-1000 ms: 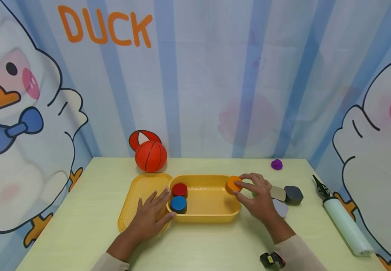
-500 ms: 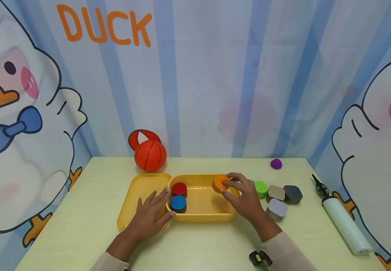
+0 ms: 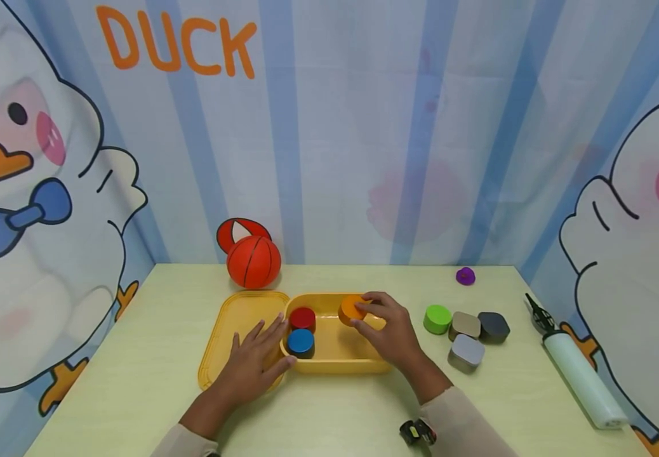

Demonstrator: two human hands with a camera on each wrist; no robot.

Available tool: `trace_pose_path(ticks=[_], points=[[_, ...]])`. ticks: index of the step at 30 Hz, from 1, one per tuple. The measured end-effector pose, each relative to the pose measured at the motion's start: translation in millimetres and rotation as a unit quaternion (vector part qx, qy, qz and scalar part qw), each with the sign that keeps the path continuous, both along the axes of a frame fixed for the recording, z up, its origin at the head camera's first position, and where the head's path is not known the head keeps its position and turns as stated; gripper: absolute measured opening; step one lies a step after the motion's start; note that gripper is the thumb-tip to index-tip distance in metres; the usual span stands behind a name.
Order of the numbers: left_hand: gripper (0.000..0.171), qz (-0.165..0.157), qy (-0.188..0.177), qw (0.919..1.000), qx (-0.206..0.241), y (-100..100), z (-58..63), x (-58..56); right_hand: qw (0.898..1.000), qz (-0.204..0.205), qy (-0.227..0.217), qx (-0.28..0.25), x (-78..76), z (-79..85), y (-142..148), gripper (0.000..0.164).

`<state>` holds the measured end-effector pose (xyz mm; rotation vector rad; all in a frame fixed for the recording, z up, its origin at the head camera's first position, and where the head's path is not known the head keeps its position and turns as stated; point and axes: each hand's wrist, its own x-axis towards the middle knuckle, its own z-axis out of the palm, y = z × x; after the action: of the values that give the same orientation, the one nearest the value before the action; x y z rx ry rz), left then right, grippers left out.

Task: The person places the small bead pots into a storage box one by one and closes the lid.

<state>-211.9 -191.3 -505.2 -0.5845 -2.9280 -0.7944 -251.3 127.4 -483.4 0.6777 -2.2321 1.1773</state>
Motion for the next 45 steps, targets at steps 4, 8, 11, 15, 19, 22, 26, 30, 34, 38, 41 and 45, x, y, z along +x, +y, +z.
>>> trace_pose_path(ticks=[4,8,11,15,19,22,26,30,34,38,41,45], points=[[0.078,0.002,0.001,1.0,-0.004,0,0.0,-0.1,1.0,-0.009,-0.029,-0.007,-1.0,3.5,-8,0.03],[0.079,0.003,-0.005,0.9999,-0.008,1,0.8,-0.5,0.997,-0.02,-0.073,-0.002,-2.0,9.0,-17,0.031],[0.079,0.002,-0.007,0.9999,-0.008,1,0.9,-0.4,0.994,-0.032,-0.104,0.008,-3.2,13.0,-24,0.031],[0.079,0.001,-0.004,1.0,-0.003,1,1.1,-0.1,0.988,-0.052,-0.146,0.022,-4.6,17.8,-33,0.028],[0.079,0.0,-0.006,1.0,-0.005,1,0.7,-1.1,0.981,-0.058,-0.185,0.028,-5.9,21.3,-41,0.026],[0.08,0.001,-0.003,1.0,-0.009,1,-0.1,-1.5,0.977,-0.059,-0.204,0.034,-7.3,23.1,-47,0.025],[0.081,0.002,0.001,0.9999,-0.011,1,-0.5,-1.9,0.969,-0.063,-0.236,0.037,-10.3,23.7,-53,0.023],[0.08,0.002,-0.002,1.0,-0.007,1,0.0,-1.7,0.961,-0.068,-0.265,0.043,-14.0,21.9,-57,0.022],[0.08,0.002,-0.006,1.0,-0.006,1,1.1,-1.2,0.959,-0.064,-0.271,0.05,-17.0,20.8,-59,0.023],[0.079,0.001,-0.003,1.0,-0.006,1,1.9,-0.3,0.961,-0.058,-0.267,0.052,-19.0,20.4,-60,0.023],[0.078,0.0,-0.003,1.0,-0.004,1,2.7,0.3,0.96,-0.059,-0.268,0.051,-20.3,19.5,-62,0.022],[0.078,-0.003,-0.003,1.0,-0.004,1,2.9,0.7,0.955,-0.068,-0.287,0.044,-22.1,17.9,-64,0.024]])
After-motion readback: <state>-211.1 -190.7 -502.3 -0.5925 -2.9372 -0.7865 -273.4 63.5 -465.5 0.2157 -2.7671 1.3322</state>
